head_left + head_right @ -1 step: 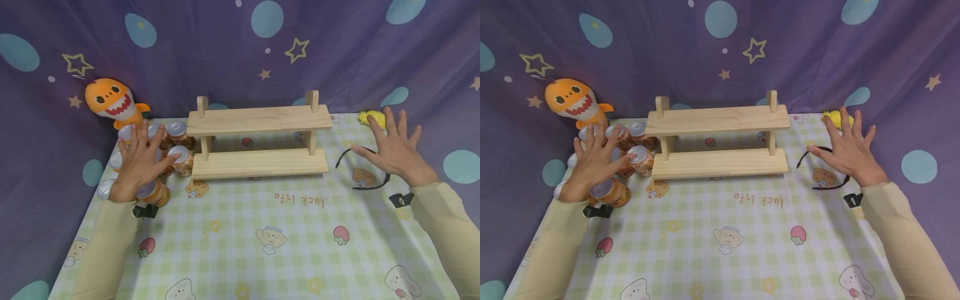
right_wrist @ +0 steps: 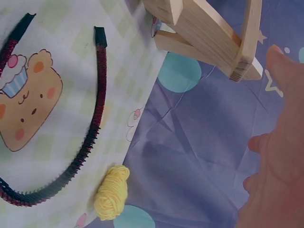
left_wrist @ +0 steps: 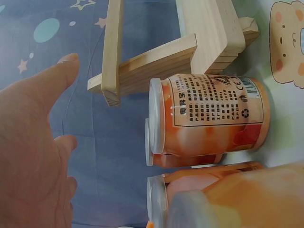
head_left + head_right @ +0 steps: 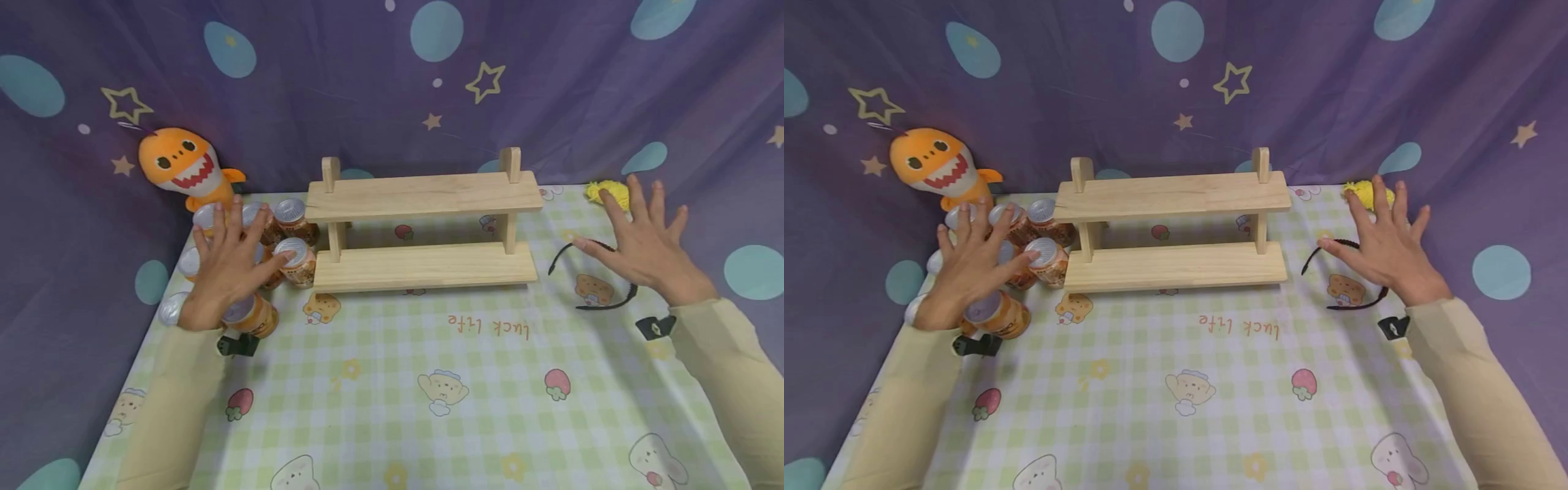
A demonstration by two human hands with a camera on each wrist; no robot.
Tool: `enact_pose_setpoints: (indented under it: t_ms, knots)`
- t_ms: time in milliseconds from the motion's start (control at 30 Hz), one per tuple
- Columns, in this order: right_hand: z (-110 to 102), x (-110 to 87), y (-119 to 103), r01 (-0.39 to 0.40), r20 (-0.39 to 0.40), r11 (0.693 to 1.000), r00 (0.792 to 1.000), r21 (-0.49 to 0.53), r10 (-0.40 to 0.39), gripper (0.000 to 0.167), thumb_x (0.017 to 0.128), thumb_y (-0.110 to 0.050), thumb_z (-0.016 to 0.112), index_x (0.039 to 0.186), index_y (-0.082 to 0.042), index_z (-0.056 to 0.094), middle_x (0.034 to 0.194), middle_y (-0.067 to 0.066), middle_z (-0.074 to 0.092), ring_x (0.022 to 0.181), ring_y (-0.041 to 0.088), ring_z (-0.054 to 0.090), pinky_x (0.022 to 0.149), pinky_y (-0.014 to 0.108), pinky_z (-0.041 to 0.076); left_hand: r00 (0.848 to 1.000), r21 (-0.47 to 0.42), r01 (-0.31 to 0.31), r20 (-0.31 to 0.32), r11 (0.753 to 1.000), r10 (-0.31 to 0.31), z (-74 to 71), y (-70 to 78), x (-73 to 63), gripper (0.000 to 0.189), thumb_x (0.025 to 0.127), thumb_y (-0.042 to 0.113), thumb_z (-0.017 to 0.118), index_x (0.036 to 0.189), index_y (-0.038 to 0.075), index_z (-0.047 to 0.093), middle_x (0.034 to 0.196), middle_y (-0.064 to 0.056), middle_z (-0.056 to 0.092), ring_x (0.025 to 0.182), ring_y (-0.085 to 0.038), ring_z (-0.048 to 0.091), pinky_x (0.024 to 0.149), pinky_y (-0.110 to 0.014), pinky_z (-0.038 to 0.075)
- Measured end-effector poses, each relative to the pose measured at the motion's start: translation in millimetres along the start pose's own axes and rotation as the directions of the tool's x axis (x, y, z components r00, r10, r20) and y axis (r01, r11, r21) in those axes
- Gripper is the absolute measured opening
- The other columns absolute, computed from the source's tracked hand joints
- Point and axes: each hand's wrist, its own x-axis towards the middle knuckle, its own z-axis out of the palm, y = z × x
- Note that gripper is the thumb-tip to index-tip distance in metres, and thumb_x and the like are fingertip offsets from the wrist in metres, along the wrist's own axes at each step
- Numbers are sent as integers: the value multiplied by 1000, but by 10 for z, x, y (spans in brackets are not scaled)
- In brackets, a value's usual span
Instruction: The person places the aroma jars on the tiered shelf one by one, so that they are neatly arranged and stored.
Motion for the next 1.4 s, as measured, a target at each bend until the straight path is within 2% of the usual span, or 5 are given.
enact_pose_setpoints:
  t_ms: [367,567,1033,1200,1400]
  knots:
    - [46,52,-92,33,3,999,999,20,-33,93,96,-66,44,163,-17,2,165,15,-26,147,50,-30,101,87,-11,1000,-4,3,-16,1000,-3,-26,-68,-105,89,94,73,41,162,27,5,164,3,-31,153,-36,-26,114,-76,-13]
    - [131,62,-222,107,-54,991,993,77,-103,86,98,-60,48,161,-12,15,168,22,-8,153,52,-8,107,84,0,999,-8,24,-42,1000,-24,-102,-106,-153,93,93,73,45,163,23,8,168,-7,-21,154,-45,-18,114,-77,-11]
    - [626,82,-484,175,-115,880,984,442,-138,65,101,-34,57,155,-7,34,160,25,32,143,51,34,110,69,29,967,-141,46,-243,989,-80,-378,-366,-342,93,92,68,52,159,11,22,166,-29,8,153,-54,-2,115,-77,0]
    - [766,128,-530,201,-137,841,979,503,-152,60,102,-29,56,154,-7,36,156,27,39,135,51,43,101,63,38,941,-266,73,-301,961,-155,-359,-571,-447,84,95,53,58,159,10,25,164,-29,18,152,-53,7,120,-72,3]
    - [883,189,-565,156,-91,797,988,583,-127,60,103,-30,54,156,-9,34,158,24,38,136,51,45,105,65,40,903,-426,213,-259,879,-344,-228,-861,-625,75,98,38,57,161,17,21,168,-15,19,156,-40,13,125,-62,9]
